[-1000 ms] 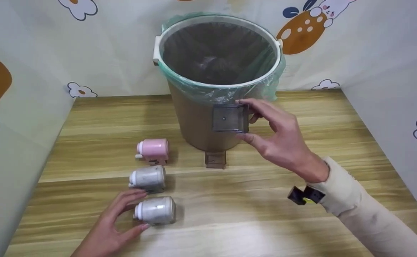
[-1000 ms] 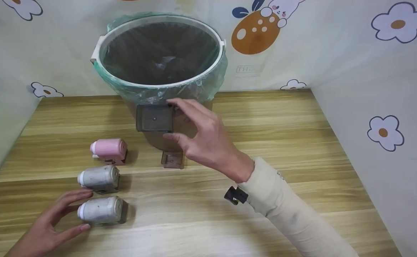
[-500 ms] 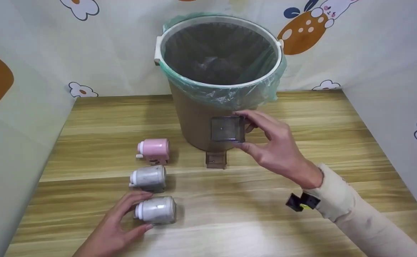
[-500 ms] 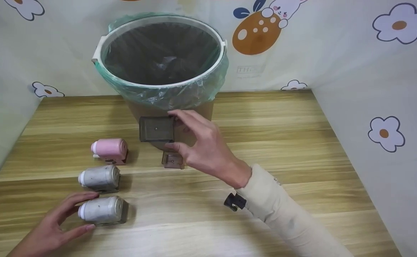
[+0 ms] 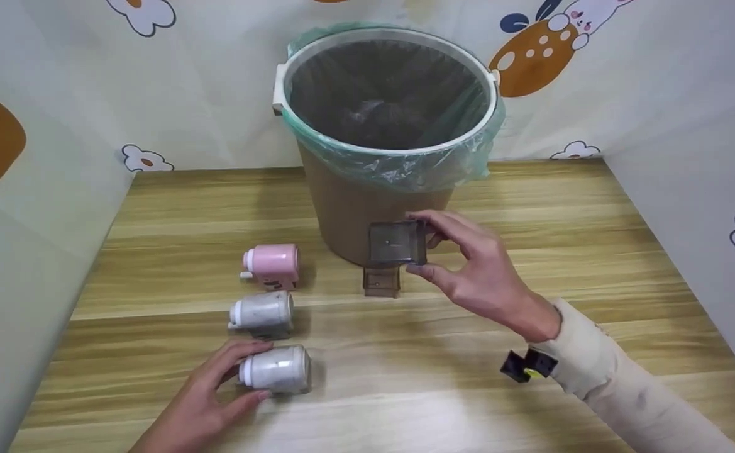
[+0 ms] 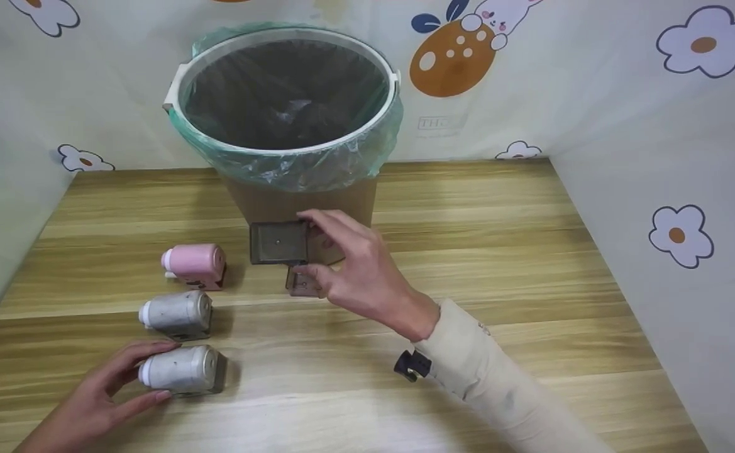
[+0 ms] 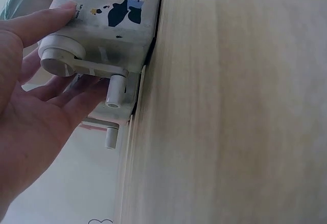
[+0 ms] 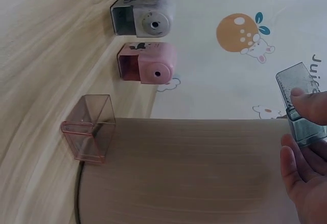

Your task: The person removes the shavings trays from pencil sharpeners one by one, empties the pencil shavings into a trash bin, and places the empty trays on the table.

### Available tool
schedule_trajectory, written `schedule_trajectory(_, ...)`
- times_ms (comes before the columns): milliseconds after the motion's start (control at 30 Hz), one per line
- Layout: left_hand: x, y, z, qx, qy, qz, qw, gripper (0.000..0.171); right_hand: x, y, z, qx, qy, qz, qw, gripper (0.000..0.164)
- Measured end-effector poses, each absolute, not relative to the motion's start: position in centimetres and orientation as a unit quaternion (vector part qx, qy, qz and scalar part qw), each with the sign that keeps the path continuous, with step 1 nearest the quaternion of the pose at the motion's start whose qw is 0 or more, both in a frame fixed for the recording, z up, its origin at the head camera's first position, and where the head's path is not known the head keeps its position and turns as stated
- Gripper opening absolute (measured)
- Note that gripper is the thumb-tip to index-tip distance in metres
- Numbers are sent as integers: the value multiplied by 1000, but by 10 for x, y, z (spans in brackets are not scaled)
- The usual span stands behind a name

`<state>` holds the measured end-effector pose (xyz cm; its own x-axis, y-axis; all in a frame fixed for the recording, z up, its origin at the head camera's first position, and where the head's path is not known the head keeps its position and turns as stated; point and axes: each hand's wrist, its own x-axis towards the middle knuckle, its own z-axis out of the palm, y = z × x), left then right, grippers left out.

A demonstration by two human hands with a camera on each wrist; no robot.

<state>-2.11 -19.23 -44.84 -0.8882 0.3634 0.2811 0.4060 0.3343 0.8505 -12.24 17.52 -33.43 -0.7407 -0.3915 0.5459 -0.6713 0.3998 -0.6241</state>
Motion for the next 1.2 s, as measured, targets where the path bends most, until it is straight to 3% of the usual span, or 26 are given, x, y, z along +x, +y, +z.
schedule_trajectory(1200,-22,-193,-450,-239,-799,-552,0,56,-114,175,-390,304,-823,465,115,60)
